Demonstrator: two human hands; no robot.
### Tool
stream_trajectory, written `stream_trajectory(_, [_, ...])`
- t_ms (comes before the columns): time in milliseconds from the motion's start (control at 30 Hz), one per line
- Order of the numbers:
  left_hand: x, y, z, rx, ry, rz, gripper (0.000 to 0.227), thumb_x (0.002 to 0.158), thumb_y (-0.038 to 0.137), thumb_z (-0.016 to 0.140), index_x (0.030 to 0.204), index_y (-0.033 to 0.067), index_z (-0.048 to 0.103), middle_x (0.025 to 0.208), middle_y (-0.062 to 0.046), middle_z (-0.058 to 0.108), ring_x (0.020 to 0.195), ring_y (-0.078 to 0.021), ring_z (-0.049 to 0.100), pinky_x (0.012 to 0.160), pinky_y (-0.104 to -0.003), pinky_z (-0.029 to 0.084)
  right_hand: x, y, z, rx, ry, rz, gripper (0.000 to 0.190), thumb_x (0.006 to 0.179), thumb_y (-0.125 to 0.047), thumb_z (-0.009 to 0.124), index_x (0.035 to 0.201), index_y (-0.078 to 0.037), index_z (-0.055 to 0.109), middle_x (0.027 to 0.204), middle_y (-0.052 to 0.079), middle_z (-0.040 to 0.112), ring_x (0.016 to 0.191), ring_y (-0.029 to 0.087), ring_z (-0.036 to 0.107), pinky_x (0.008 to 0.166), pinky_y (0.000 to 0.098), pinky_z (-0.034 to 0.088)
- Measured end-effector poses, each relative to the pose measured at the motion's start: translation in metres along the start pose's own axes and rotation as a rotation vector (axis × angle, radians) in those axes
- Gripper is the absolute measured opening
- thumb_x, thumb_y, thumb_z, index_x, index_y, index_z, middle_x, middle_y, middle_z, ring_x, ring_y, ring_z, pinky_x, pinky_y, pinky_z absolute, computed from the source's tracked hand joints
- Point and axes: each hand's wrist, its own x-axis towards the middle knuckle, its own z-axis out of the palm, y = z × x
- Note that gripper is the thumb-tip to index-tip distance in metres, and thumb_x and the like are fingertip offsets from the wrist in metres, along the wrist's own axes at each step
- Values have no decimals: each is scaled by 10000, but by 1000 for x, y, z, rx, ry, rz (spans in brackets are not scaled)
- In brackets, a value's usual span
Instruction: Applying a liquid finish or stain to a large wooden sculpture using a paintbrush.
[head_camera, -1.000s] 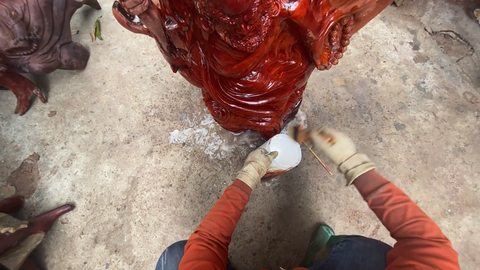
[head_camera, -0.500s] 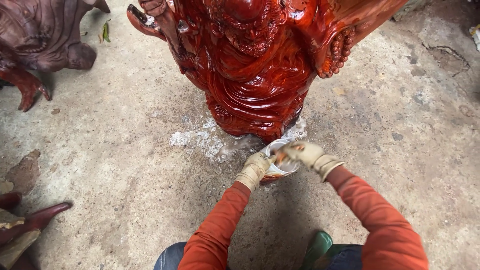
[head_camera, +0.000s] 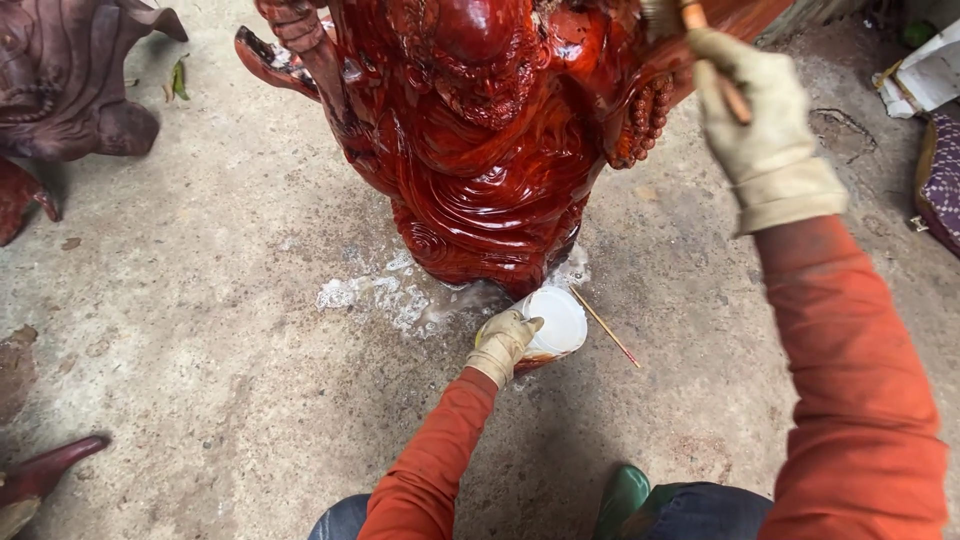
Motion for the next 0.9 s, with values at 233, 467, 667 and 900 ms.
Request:
stream_trajectory(233, [1,2,-4,-37,-42,-4,666,865,639,597,1337,173,656,1310,-126,681,1186,-386,636,1047,-457,483,-29,75,-58,-603,560,-107,227,1349,-155,758,1178,-7,782,838,57,609,690,175,594,627,315,487])
stream_trajectory(467, [-9,11,-1,-97,-26,-21,645,869,628,636,1320,168,668,1285,-121,681,1180,-367,640,1015,-454,509,20,-12,-14,-535,413,-333,107,1107,62,699,1190,-4,697,890,129,568,739,262,539,642,400,480])
stream_trajectory(667, [-1,4,3,-106,-18,-38,683,852,610,652,1349,141,637,1348,-137,653,1254,-400,593,1078,-444,472,28,-76,21,101,-133,155,309,1071,-174,528,1277,-16,697,1211,192,709,1133,340,643,964,457,493])
stream_trajectory(900, [-5,-1,-6,-61,-37,-12,716,864,610,627,1378,112,620,1374,-159,643,1254,-413,599,1100,-452,459,23,85,-7,-5,277,247,293,1294,-130,793,1047,-152,638,775,-71,408,708,80,381,626,308,306])
